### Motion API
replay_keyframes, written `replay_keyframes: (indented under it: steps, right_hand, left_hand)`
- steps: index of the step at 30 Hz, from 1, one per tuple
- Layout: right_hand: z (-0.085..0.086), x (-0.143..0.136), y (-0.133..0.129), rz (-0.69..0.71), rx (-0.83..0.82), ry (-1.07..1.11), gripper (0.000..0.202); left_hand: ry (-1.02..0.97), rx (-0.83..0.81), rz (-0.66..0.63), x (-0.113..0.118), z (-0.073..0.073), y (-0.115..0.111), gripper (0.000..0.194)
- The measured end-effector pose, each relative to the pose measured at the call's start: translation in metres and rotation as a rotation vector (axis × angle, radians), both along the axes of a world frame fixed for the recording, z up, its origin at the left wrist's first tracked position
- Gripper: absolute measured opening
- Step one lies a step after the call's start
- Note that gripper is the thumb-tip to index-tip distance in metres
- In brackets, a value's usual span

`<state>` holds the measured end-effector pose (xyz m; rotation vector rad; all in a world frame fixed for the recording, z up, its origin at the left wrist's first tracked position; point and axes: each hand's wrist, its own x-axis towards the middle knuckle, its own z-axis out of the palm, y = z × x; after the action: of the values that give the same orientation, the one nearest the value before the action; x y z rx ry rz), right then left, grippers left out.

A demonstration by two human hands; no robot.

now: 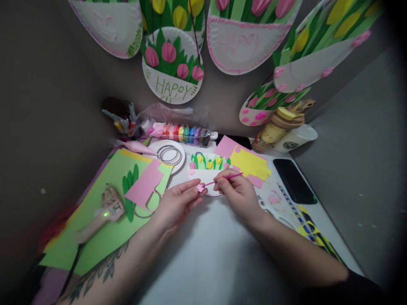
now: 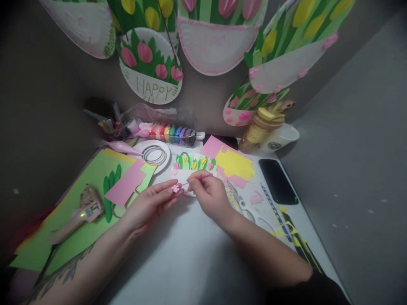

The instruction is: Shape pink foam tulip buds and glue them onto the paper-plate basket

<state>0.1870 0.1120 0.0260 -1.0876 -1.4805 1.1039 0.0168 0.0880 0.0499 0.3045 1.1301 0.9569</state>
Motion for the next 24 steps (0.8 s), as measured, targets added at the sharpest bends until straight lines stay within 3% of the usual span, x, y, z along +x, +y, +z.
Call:
replay_keyframes:
  steps: [12, 24]
  right_hand:
    - [0.0010, 0.0003, -0.0003, -0.014, 0.037, -0.060, 0.022]
    - [-0.0010, 0.0005, 0.0003, -0.003, 0.025, -0.023, 0.022]
  left_hand:
    - [0.016, -0.007, 0.000, 0.0010, 0.0036, 0.0006, 0.024]
    - [0.011, 0.019, -0.027, -0.0009, -0.0048, -0.0011, 0.025]
